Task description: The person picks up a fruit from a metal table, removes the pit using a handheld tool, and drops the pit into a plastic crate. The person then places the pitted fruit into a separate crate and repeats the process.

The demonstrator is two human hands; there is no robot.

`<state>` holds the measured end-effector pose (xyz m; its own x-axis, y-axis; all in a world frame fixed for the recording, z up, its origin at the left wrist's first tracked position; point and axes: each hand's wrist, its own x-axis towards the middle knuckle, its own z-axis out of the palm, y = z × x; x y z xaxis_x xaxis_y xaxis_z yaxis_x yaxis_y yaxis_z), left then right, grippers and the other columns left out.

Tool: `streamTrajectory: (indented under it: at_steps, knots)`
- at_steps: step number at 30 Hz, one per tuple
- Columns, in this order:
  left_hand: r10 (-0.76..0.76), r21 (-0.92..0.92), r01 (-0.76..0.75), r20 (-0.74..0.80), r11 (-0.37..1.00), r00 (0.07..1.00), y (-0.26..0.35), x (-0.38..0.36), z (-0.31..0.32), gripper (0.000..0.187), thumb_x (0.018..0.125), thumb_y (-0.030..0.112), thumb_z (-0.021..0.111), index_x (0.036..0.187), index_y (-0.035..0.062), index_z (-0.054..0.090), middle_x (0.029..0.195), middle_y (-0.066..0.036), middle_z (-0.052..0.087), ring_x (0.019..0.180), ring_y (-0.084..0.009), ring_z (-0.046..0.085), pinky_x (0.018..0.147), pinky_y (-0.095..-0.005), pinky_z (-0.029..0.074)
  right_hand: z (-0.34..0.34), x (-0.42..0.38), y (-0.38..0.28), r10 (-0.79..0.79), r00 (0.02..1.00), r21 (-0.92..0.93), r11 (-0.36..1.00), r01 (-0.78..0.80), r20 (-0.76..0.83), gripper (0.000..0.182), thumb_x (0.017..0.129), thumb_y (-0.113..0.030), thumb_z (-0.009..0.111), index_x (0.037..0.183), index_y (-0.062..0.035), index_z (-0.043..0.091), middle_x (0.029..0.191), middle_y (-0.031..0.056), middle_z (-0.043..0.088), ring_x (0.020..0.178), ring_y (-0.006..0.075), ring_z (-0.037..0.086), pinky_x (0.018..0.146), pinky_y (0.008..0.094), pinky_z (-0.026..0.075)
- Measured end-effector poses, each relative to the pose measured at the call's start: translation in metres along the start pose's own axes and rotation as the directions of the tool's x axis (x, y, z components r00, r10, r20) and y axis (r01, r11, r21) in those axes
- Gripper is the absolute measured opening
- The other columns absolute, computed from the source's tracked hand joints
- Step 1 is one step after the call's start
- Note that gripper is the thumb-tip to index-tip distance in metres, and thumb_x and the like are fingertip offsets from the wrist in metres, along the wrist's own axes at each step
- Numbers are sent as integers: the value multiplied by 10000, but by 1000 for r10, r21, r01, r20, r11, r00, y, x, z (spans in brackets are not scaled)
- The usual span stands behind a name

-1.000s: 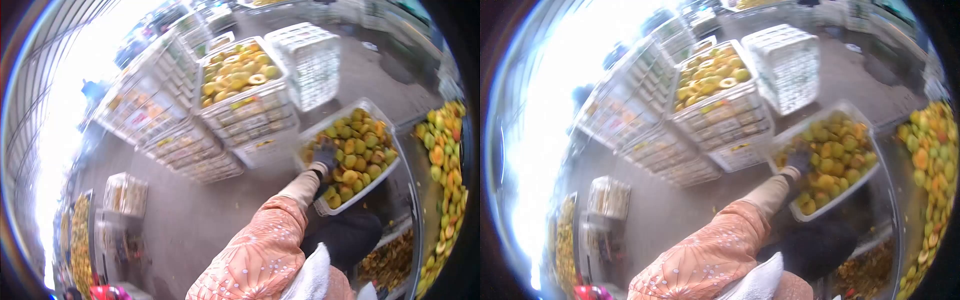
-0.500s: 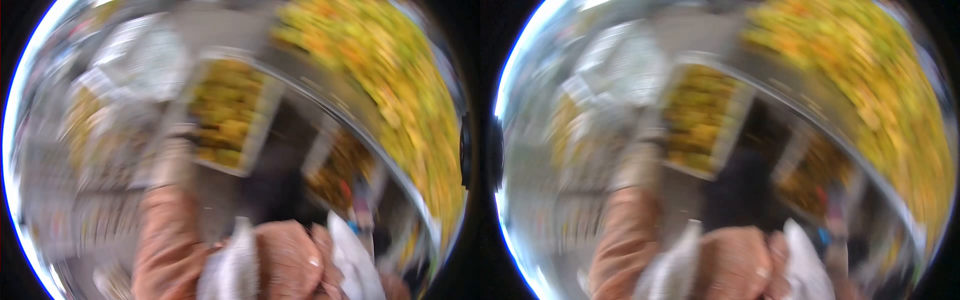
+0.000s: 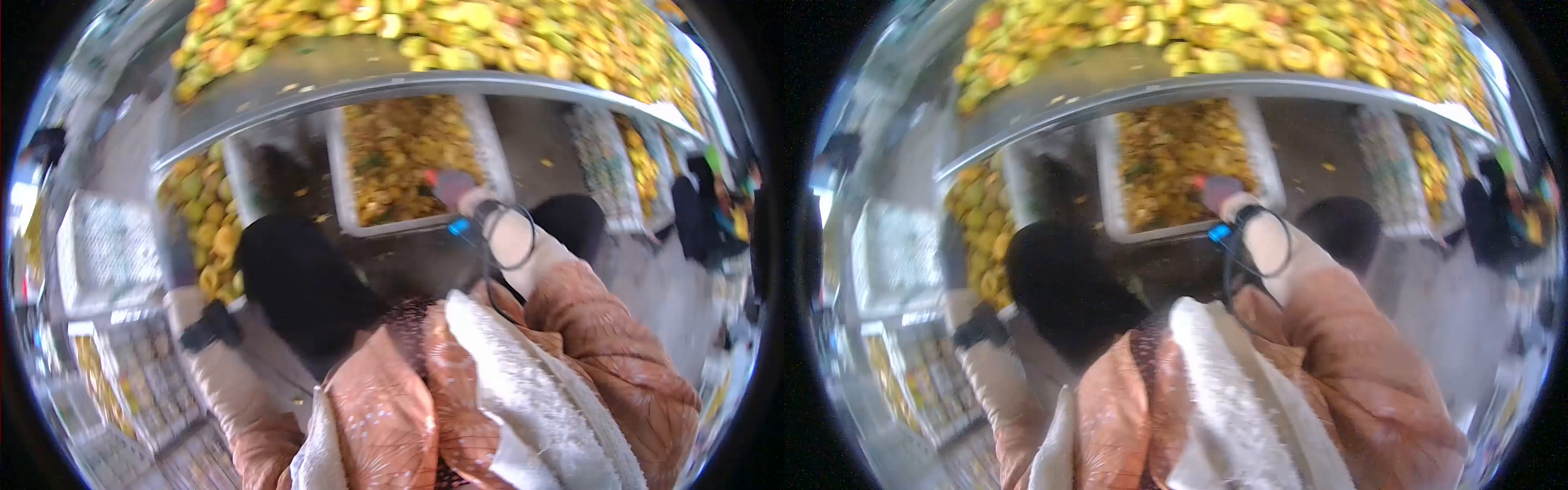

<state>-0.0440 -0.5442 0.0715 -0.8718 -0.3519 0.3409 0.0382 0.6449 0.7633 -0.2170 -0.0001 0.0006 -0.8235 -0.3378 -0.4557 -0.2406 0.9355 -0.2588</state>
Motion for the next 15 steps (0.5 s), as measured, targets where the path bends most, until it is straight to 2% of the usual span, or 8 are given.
streamTrajectory:
  at_steps: [1,2,4,6,8,11,13,15]
  knots:
    - [-227,418,208,-6,884,974,137,-11,26,348,899,175,485,1191,-14,496,1218,-209,503,1133,-353,476,946,-363,380,30,17,2,10,995,0,1000,-10,-99,457,929,-373,319,974,-35,624,969,182,626,909,342,597,801,411,460]
    - [-138,490,117,7,864,990,129,-18,31,370,887,201,510,1185,-16,501,1182,-218,523,1127,-337,479,950,-362,374,29,19,-10,-20,996,-8,1000,19,-92,457,929,-373,319,974,-35,624,969,182,626,909,342,597,801,411,460]
    - [-137,490,105,30,865,990,84,-39,38,366,883,199,518,1178,-17,506,1176,-214,530,1113,-337,490,949,-361,376,3,10,-11,-14,999,-126,992,19,43,466,929,-390,328,909,-51,647,921,181,635,890,342,605,774,414,463]
    - [-74,512,56,16,857,997,81,-38,43,340,878,173,529,1156,-22,525,1163,-204,546,1095,-328,507,946,-356,378,-28,7,-6,-27,1000,-152,988,28,7,451,916,-394,363,899,-46,649,905,173,639,871,338,611,765,413,466]
    - [-23,389,23,-5,921,1000,101,-18,53,335,876,167,533,1155,-19,530,1162,-198,549,1089,-316,514,942,-351,380,-62,1,-3,-118,992,-176,977,124,41,399,861,-384,484,858,-22,655,849,167,646,812,328,625,735,407,475]
    - [89,172,-78,-57,982,994,162,27,91,326,870,162,551,1146,-11,544,1118,-175,584,1033,-283,558,903,-338,412,-124,-30,-14,-109,993,-224,970,97,-40,303,808,-303,527,891,-29,624,858,186,630,818,351,603,728,426,463]
    - [134,32,-135,24,990,991,195,57,127,288,854,150,570,1097,-5,576,1034,-159,624,956,-275,598,855,-330,444,-159,-58,-19,-112,989,-214,973,88,-101,340,808,-341,540,906,-21,602,859,186,625,836,355,596,740,430,455]
    - [346,66,-352,90,934,934,232,91,178,249,826,145,603,1042,22,609,954,-141,647,891,-253,623,806,-322,466,-180,-76,-18,-158,943,-69,987,144,-292,391,796,-370,572,907,2,621,860,204,628,849,344,606,775,393,464]
